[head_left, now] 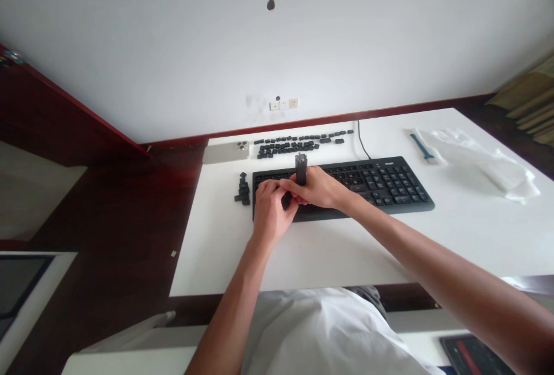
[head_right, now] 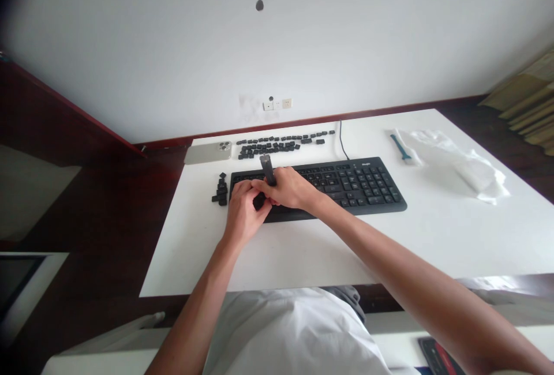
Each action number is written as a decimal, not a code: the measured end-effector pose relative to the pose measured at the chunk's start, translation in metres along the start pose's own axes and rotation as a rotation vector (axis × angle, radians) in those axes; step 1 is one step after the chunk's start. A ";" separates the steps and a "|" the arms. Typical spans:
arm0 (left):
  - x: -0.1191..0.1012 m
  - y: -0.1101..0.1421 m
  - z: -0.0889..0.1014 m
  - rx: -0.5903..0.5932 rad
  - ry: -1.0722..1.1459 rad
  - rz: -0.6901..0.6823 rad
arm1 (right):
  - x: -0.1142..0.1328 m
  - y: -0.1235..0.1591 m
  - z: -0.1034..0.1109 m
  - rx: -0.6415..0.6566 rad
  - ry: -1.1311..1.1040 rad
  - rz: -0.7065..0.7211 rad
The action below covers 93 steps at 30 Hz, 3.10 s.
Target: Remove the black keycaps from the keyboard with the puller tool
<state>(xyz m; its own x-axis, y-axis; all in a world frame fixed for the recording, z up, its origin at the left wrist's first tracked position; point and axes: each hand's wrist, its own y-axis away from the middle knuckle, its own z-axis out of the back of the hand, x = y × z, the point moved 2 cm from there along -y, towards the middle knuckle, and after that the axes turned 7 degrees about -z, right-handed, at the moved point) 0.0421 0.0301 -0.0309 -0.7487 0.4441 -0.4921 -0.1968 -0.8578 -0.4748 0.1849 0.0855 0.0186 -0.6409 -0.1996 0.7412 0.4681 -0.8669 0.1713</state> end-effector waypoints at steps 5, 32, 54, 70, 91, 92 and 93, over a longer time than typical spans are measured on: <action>0.002 -0.001 0.000 0.002 0.004 -0.002 | -0.007 -0.011 0.005 0.144 -0.043 0.050; 0.004 -0.005 -0.006 -0.006 -0.115 0.034 | -0.028 -0.039 0.003 0.246 -0.254 0.434; -0.003 -0.012 0.000 -0.180 0.678 0.223 | -0.011 -0.014 -0.025 -0.184 -0.139 0.115; -0.023 -0.033 -0.028 -0.433 0.616 0.414 | -0.022 -0.016 -0.039 -0.277 -0.114 0.043; -0.032 -0.035 -0.036 -0.539 0.682 0.487 | -0.016 -0.008 -0.037 -0.300 -0.217 0.176; -0.032 -0.035 -0.036 -0.546 0.694 0.486 | -0.016 -0.008 -0.037 -0.302 -0.219 0.180; -0.033 -0.035 -0.036 -0.550 0.701 0.483 | -0.016 -0.007 -0.037 -0.304 -0.220 0.182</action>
<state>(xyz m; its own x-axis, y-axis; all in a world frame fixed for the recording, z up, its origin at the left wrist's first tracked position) 0.0963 0.0546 -0.0242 -0.0957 0.2847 -0.9538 0.4797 -0.8264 -0.2949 0.1690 0.0781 -0.0189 -0.4034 -0.2886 0.8683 0.3395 -0.9284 -0.1509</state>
